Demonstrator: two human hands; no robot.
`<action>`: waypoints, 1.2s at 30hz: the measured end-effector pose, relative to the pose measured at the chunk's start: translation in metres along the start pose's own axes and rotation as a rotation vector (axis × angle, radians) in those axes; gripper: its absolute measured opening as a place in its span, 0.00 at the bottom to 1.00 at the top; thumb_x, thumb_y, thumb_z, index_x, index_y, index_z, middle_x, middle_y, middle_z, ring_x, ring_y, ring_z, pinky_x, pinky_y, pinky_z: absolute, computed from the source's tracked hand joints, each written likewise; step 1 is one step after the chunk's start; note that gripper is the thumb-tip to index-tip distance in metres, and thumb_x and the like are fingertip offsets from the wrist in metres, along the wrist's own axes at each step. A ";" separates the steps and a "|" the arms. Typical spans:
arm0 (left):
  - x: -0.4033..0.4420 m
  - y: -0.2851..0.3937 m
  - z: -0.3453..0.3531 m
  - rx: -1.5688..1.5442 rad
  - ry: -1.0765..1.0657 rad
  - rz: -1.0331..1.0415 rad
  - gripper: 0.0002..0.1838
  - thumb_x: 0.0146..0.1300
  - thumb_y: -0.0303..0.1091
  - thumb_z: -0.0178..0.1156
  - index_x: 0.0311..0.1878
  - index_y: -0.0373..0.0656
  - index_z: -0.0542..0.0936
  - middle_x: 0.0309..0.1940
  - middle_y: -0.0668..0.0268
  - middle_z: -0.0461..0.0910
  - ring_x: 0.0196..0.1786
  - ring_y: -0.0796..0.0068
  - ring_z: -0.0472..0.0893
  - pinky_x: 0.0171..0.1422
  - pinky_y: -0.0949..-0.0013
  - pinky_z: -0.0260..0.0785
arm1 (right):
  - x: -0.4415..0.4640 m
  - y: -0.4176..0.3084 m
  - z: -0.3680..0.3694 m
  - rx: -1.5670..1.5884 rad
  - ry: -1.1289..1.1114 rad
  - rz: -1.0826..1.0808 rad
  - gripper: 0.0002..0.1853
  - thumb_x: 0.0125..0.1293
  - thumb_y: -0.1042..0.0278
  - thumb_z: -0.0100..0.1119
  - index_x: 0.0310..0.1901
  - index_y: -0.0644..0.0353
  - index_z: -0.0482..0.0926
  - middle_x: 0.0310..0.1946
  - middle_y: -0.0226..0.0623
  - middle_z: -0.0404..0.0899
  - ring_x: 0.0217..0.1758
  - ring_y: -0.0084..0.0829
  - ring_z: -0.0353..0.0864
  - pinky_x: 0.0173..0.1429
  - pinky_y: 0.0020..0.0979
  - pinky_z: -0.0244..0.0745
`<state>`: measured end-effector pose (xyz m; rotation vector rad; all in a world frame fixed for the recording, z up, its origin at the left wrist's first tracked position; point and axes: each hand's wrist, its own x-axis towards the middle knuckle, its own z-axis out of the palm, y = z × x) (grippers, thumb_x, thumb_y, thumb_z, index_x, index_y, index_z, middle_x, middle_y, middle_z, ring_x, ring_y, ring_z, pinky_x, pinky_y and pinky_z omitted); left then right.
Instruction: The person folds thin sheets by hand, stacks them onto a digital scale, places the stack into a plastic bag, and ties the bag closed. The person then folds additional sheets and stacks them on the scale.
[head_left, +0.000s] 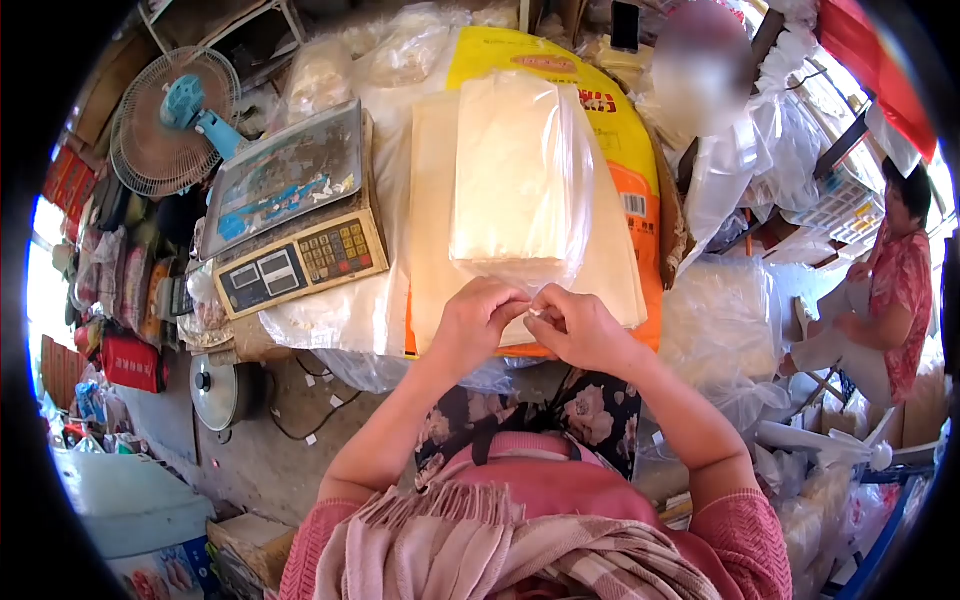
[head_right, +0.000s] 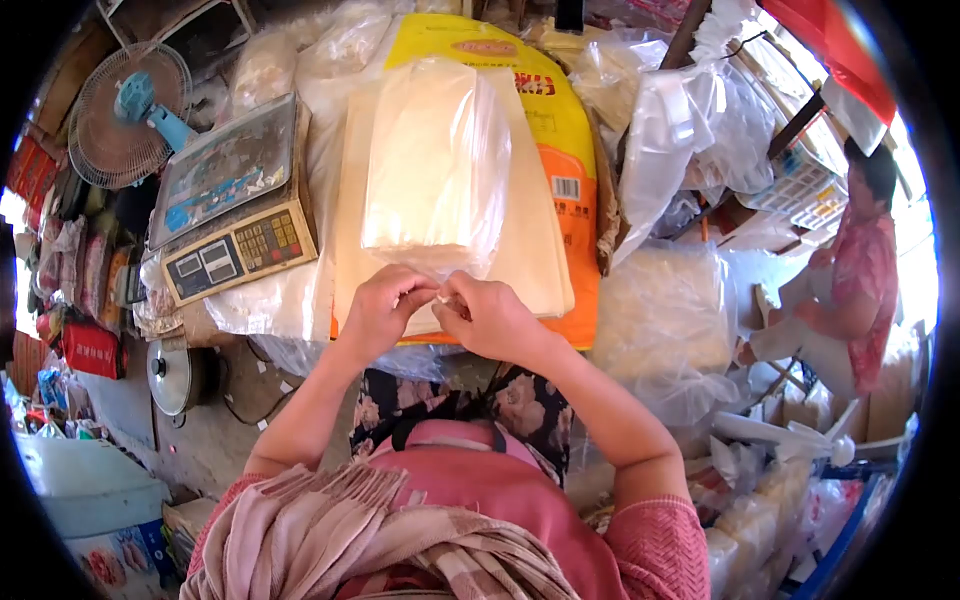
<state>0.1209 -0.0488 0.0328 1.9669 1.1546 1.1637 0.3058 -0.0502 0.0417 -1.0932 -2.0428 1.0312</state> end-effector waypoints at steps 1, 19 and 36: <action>0.000 -0.002 0.000 0.026 -0.010 0.023 0.03 0.58 0.24 0.63 0.35 0.37 0.79 0.29 0.59 0.78 0.33 0.64 0.77 0.38 0.67 0.69 | 0.000 0.004 0.003 -0.044 0.054 -0.029 0.06 0.63 0.73 0.55 0.41 0.61 0.71 0.17 0.43 0.74 0.20 0.44 0.75 0.26 0.38 0.69; 0.111 -0.031 -0.018 -0.539 0.004 -0.316 0.44 0.67 0.51 0.55 0.75 0.42 0.42 0.75 0.53 0.41 0.76 0.62 0.46 0.76 0.62 0.46 | 0.079 0.048 -0.043 0.973 0.359 0.378 0.39 0.68 0.38 0.48 0.71 0.59 0.57 0.69 0.37 0.60 0.70 0.31 0.60 0.68 0.39 0.59; 0.186 -0.028 0.030 0.757 -0.274 0.196 0.35 0.66 0.56 0.48 0.68 0.40 0.65 0.71 0.53 0.57 0.75 0.42 0.47 0.73 0.33 0.30 | 0.259 0.140 -0.295 -0.704 1.112 0.711 0.43 0.63 0.46 0.55 0.69 0.69 0.52 0.71 0.55 0.51 0.75 0.50 0.48 0.76 0.44 0.45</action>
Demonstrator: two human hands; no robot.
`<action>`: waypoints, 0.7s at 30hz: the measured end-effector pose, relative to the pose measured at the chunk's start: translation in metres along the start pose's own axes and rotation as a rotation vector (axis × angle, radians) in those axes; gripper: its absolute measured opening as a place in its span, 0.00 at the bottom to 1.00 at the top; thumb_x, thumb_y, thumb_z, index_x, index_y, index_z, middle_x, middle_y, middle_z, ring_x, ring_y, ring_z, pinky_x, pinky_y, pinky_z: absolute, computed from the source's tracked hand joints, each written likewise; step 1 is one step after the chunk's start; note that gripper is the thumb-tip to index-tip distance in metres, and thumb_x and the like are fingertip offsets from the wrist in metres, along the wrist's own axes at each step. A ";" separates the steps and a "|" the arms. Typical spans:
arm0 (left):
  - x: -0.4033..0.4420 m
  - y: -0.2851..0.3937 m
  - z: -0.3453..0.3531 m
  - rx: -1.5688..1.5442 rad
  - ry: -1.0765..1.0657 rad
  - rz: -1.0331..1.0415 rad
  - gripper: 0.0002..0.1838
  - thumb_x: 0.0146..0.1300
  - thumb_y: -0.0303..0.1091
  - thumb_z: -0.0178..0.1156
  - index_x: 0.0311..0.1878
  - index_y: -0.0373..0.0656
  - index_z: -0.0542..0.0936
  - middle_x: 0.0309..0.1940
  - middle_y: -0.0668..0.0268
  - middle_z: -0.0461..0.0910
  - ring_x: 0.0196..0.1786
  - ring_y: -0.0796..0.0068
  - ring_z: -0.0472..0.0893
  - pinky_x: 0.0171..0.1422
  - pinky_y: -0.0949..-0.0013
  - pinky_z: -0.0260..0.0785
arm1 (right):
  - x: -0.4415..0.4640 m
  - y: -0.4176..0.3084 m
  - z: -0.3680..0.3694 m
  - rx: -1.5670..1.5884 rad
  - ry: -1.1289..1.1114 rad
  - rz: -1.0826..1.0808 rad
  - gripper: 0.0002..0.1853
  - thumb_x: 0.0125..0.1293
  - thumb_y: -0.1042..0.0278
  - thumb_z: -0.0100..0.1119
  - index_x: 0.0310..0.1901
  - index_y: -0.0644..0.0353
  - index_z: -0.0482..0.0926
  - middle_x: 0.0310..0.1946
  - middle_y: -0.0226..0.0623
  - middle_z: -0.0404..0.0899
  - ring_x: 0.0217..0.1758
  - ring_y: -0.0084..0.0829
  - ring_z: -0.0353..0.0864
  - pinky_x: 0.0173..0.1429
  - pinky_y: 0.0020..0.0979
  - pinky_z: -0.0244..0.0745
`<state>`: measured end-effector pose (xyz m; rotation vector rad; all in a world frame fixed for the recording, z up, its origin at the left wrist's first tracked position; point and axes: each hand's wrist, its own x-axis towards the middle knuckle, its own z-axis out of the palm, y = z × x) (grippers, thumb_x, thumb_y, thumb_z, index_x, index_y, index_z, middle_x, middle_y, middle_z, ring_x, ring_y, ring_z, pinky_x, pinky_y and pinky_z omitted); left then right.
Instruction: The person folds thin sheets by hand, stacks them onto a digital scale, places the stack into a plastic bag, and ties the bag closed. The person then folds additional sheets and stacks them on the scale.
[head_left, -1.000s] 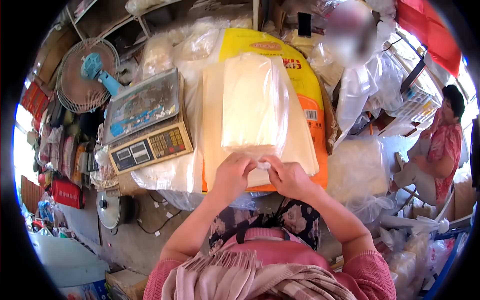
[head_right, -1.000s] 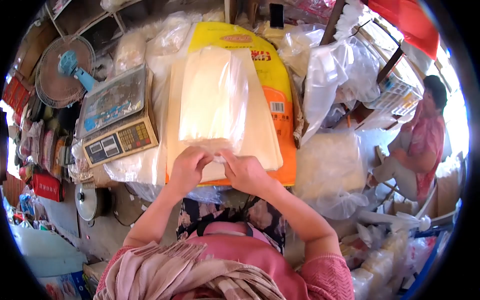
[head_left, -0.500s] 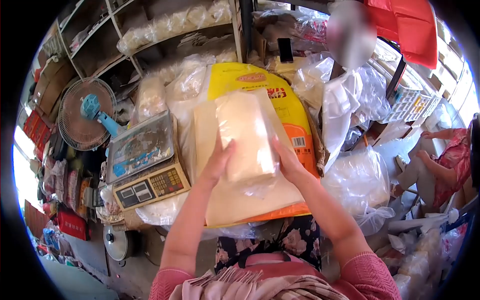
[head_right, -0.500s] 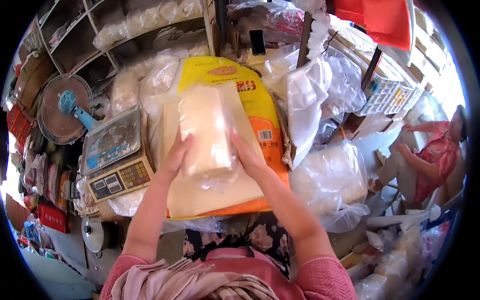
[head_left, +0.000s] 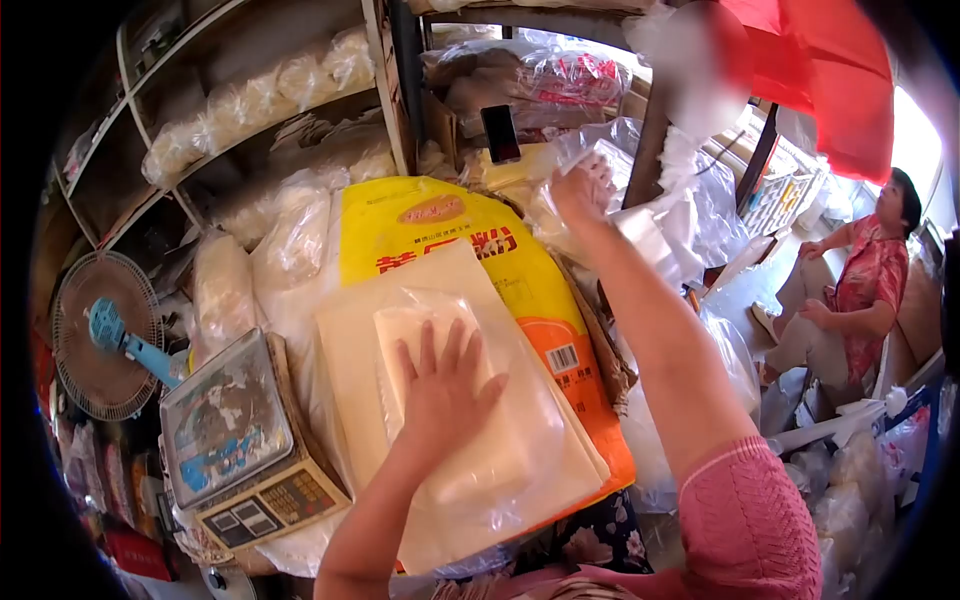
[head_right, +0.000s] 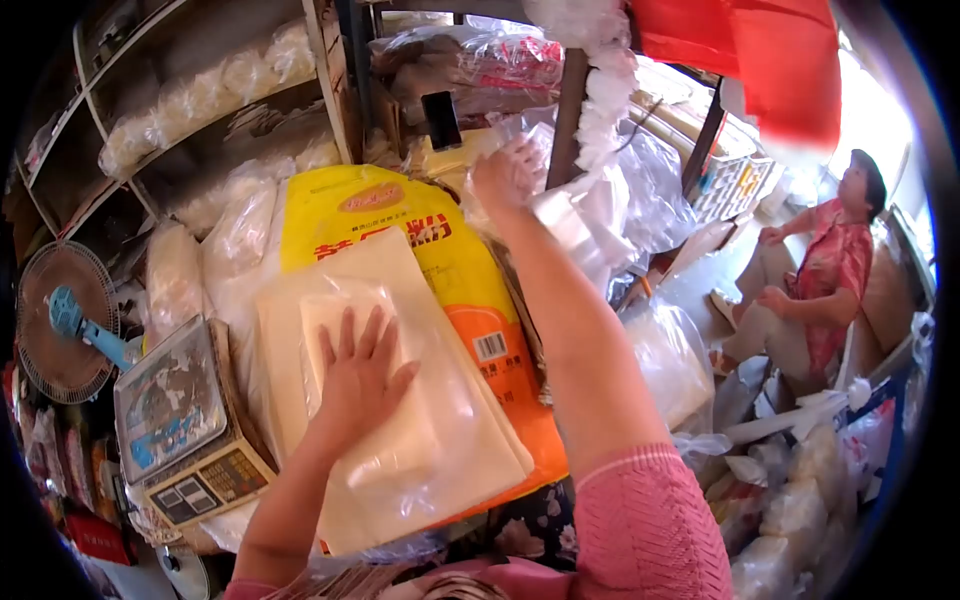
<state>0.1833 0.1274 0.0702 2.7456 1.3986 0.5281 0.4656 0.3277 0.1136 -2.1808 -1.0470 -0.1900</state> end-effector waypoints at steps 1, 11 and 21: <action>0.000 -0.001 0.000 -0.012 0.014 0.000 0.35 0.65 0.57 0.49 0.67 0.41 0.66 0.71 0.53 0.58 0.75 0.42 0.47 0.72 0.32 0.29 | 0.015 0.003 0.007 -0.023 -0.032 0.132 0.46 0.63 0.44 0.54 0.71 0.69 0.49 0.74 0.51 0.46 0.77 0.46 0.44 0.76 0.48 0.42; 0.001 -0.005 0.001 -0.094 0.031 -0.005 0.34 0.64 0.56 0.51 0.64 0.39 0.70 0.70 0.52 0.59 0.75 0.40 0.47 0.72 0.32 0.27 | 0.042 0.036 0.026 -0.173 0.122 -0.106 0.11 0.60 0.65 0.55 0.43 0.57 0.79 0.43 0.43 0.81 0.52 0.42 0.79 0.55 0.42 0.71; -0.003 -0.003 0.008 -0.019 0.017 -0.002 0.33 0.65 0.55 0.50 0.65 0.41 0.69 0.72 0.55 0.57 0.75 0.43 0.50 0.74 0.35 0.33 | 0.008 -0.033 -0.080 0.596 0.270 -0.358 0.07 0.57 0.69 0.56 0.34 0.63 0.75 0.33 0.50 0.79 0.40 0.51 0.78 0.46 0.48 0.71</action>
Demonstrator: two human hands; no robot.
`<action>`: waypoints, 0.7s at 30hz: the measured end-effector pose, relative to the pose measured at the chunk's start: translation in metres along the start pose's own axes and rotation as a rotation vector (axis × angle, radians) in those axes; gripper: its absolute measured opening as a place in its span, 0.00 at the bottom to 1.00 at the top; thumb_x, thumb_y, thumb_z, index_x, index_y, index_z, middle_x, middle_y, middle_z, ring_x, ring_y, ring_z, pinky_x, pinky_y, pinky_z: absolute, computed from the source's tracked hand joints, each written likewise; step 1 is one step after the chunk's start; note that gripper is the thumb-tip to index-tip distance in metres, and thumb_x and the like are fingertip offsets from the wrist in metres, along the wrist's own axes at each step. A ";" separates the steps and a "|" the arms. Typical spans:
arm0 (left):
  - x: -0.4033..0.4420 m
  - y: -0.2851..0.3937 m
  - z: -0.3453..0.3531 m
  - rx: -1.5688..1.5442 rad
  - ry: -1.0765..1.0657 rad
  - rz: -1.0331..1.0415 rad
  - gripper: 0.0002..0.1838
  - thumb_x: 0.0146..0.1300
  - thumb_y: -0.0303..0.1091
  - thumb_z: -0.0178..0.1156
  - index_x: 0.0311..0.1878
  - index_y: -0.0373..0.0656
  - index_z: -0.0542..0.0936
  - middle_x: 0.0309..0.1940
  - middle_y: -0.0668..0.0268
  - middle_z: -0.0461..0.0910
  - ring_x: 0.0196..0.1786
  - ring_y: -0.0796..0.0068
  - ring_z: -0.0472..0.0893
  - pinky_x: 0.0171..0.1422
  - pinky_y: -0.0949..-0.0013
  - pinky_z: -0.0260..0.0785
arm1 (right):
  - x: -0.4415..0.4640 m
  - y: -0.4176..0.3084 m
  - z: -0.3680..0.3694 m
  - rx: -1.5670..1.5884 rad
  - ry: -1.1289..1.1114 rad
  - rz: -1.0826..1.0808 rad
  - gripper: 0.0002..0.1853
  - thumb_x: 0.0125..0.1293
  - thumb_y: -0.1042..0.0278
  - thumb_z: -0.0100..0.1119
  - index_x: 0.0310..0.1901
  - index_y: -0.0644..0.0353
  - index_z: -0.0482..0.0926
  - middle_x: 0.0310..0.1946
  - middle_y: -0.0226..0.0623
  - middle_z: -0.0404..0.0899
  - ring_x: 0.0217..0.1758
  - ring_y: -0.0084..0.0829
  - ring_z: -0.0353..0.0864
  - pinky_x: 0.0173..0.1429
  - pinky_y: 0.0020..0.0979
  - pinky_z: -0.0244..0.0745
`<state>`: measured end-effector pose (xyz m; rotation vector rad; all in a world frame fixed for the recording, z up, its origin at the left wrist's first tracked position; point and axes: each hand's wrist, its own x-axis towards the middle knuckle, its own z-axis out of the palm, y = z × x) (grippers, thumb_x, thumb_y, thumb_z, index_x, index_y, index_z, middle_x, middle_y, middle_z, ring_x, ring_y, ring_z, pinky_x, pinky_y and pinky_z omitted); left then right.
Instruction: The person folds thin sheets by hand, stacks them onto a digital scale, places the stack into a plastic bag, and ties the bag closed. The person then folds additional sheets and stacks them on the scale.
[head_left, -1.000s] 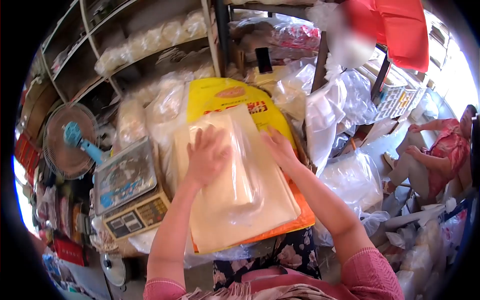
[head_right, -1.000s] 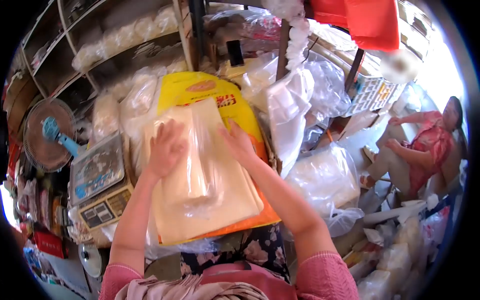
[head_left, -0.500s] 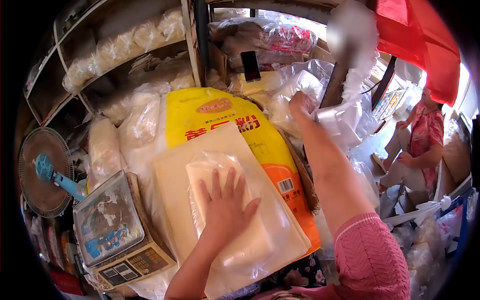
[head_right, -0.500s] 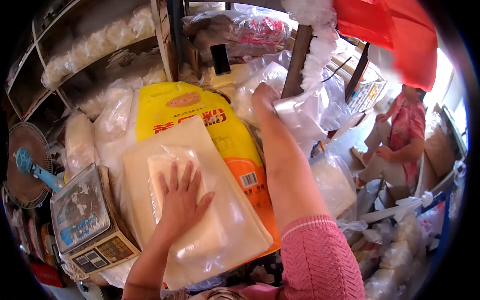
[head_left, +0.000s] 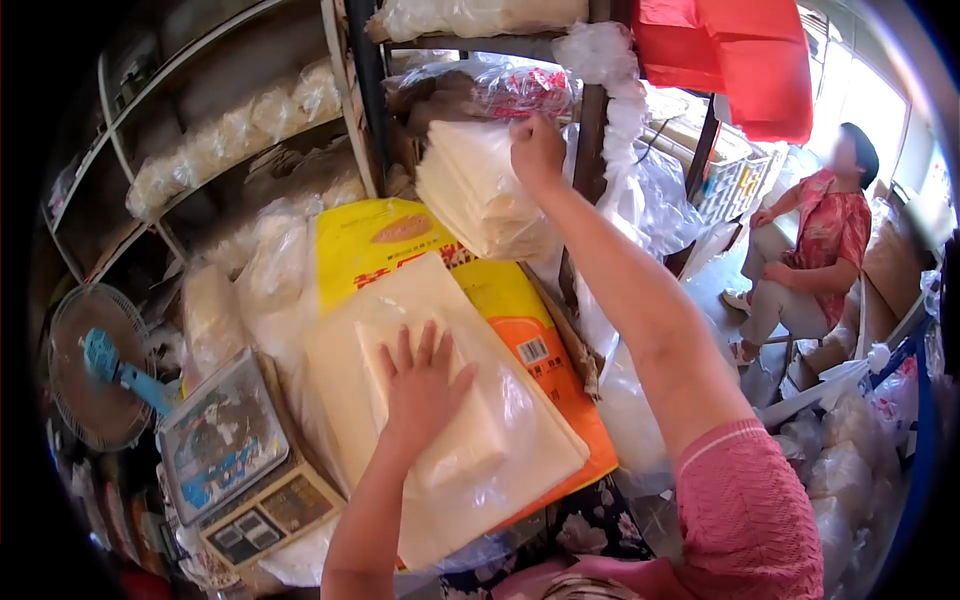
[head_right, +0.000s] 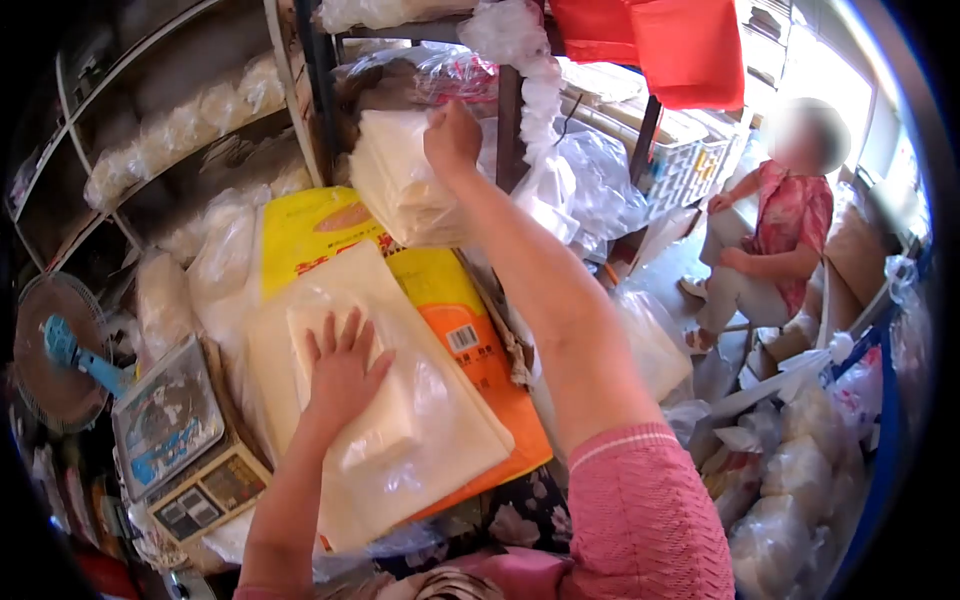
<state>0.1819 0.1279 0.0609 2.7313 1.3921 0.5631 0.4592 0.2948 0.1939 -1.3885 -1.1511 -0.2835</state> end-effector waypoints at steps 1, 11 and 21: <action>0.002 -0.004 0.003 -0.013 -0.009 -0.002 0.33 0.65 0.56 0.50 0.66 0.42 0.69 0.72 0.55 0.57 0.75 0.44 0.50 0.74 0.36 0.33 | 0.002 -0.019 -0.005 -0.048 0.095 0.007 0.10 0.58 0.65 0.54 0.31 0.64 0.76 0.30 0.52 0.80 0.38 0.53 0.79 0.45 0.48 0.72; -0.045 -0.028 -0.068 -1.466 0.519 -0.282 0.36 0.72 0.54 0.42 0.70 0.33 0.57 0.73 0.56 0.55 0.76 0.63 0.53 0.78 0.61 0.39 | -0.068 -0.199 -0.115 0.880 -0.137 0.640 0.08 0.58 0.77 0.56 0.23 0.57 0.71 0.21 0.25 0.65 0.25 0.23 0.64 0.31 0.30 0.62; -0.050 -0.020 -0.052 -1.870 0.272 -0.324 0.27 0.72 0.49 0.45 0.64 0.37 0.65 0.55 0.60 0.74 0.56 0.70 0.76 0.59 0.67 0.70 | -0.198 -0.168 -0.103 0.497 -0.664 0.186 0.13 0.63 0.60 0.59 0.38 0.64 0.81 0.29 0.33 0.80 0.32 0.23 0.77 0.34 0.28 0.71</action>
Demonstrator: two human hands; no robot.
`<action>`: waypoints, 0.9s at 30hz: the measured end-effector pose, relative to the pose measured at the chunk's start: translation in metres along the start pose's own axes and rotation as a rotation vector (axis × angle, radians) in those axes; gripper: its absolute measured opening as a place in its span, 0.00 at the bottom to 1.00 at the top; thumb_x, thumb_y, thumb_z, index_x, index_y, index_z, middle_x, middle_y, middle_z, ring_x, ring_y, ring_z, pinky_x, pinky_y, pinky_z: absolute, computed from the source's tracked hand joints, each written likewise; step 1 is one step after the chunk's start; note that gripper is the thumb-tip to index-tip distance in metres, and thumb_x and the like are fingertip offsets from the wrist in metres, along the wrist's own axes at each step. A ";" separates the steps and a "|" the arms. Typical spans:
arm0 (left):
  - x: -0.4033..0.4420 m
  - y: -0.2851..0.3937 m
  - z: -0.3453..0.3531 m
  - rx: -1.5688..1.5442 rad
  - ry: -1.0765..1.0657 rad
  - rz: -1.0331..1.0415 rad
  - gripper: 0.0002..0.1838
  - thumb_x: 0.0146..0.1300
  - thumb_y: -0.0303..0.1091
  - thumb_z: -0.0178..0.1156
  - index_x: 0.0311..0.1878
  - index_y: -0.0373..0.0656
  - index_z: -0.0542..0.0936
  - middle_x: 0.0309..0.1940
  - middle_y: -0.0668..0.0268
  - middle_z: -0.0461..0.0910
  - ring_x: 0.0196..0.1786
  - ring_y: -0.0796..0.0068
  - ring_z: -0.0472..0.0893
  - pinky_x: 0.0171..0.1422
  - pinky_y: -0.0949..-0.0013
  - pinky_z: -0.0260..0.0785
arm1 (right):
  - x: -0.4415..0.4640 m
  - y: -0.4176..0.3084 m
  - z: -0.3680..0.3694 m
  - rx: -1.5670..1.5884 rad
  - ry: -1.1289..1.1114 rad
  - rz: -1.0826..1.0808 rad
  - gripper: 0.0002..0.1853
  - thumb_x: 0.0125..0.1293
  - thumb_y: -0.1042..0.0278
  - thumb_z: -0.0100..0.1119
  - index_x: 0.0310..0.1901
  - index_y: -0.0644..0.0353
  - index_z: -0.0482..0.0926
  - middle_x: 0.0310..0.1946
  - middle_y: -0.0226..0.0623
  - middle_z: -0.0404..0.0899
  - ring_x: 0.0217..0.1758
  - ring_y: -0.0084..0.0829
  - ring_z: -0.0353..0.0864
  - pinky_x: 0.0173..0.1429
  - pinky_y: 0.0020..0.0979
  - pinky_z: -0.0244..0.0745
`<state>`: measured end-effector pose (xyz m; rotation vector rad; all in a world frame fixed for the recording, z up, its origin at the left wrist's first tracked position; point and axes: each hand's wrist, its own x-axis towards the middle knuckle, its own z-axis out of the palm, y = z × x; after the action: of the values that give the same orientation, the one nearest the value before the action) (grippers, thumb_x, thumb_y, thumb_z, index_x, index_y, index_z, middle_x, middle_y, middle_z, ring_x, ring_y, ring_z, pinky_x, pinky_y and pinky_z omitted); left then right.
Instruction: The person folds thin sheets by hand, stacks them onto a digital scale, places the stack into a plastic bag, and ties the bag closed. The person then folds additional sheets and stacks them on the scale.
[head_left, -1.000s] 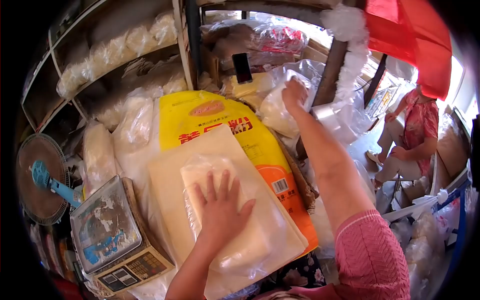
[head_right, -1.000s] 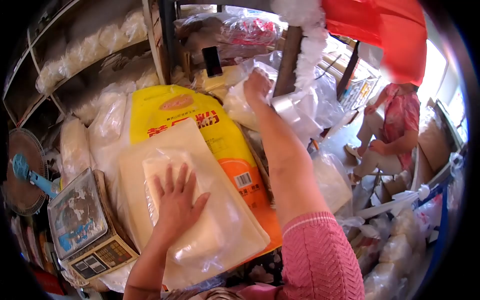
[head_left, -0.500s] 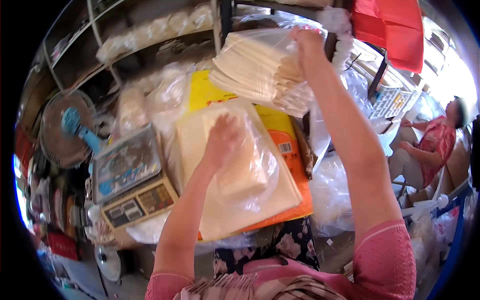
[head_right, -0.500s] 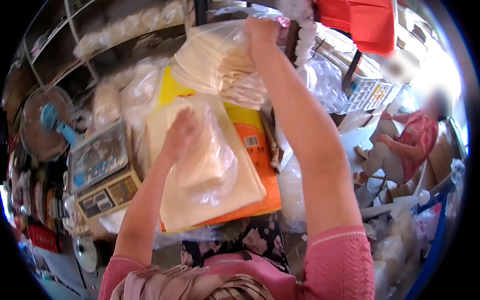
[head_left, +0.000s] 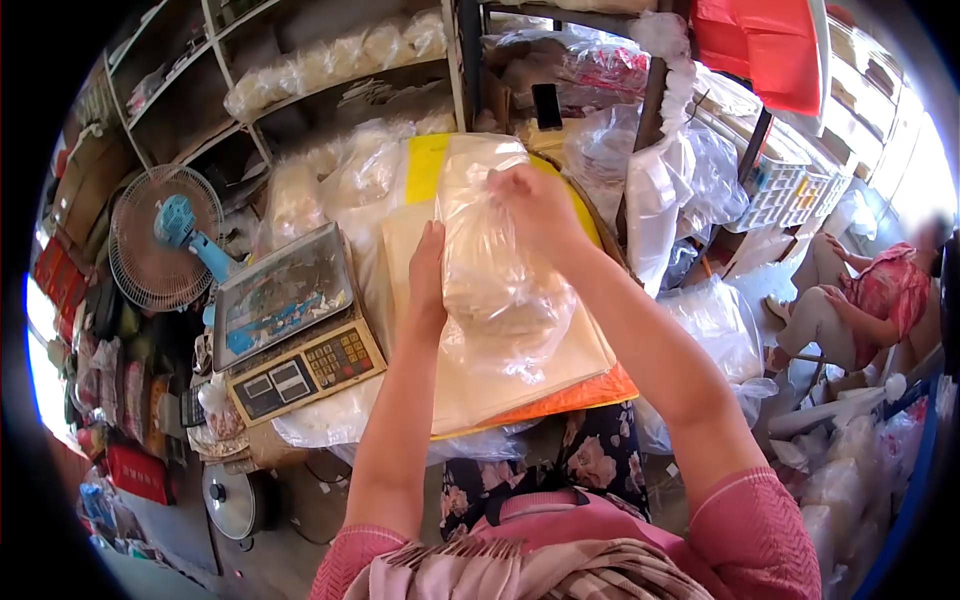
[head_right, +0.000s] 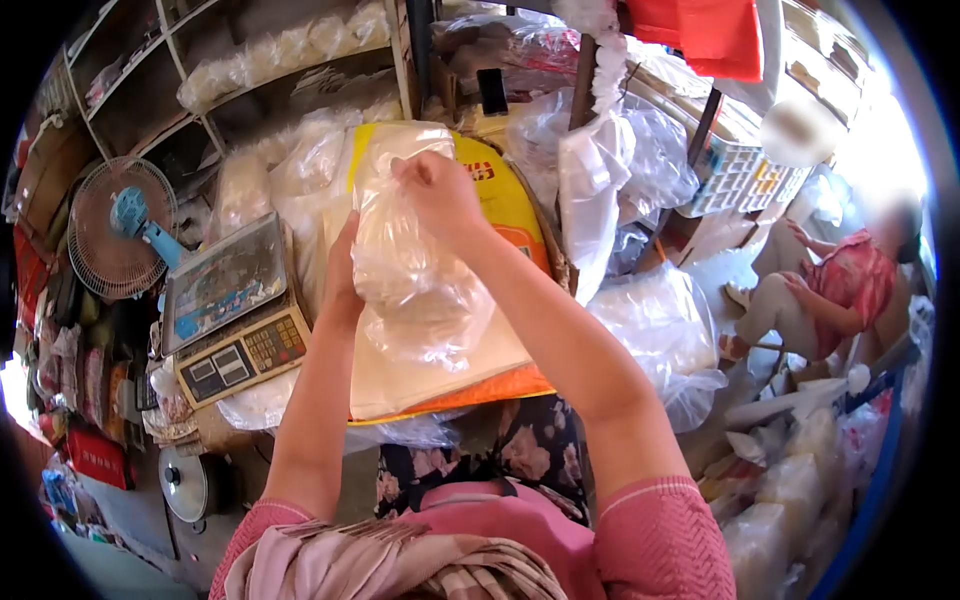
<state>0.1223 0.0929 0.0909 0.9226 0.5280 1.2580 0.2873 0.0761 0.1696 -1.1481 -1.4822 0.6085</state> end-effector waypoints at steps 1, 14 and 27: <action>-0.003 -0.001 0.002 -0.012 0.021 -0.033 0.27 0.72 0.49 0.45 0.65 0.38 0.65 0.56 0.59 0.74 0.56 0.69 0.76 0.59 0.67 0.70 | -0.001 0.007 -0.011 -0.141 0.130 -0.082 0.15 0.64 0.59 0.59 0.43 0.63 0.79 0.34 0.35 0.80 0.35 0.24 0.78 0.38 0.28 0.72; -0.025 -0.049 -0.069 -0.024 0.255 0.020 0.27 0.69 0.49 0.51 0.64 0.41 0.69 0.60 0.58 0.73 0.61 0.63 0.73 0.64 0.64 0.68 | -0.003 0.073 0.013 0.333 -0.262 0.249 0.37 0.66 0.47 0.55 0.68 0.64 0.60 0.62 0.53 0.69 0.65 0.45 0.69 0.68 0.35 0.60; -0.123 0.159 0.194 0.821 -0.633 1.433 0.38 0.62 0.42 0.57 0.70 0.34 0.58 0.71 0.51 0.57 0.75 0.57 0.55 0.77 0.49 0.44 | -0.142 -0.118 -0.191 0.091 -0.008 -0.847 0.27 0.62 0.62 0.62 0.59 0.67 0.68 0.59 0.46 0.71 0.61 0.39 0.71 0.63 0.37 0.64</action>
<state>0.1506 -0.0767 0.3115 2.5398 -0.3004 1.8342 0.4176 -0.1383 0.2574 -0.3650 -1.7448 0.0841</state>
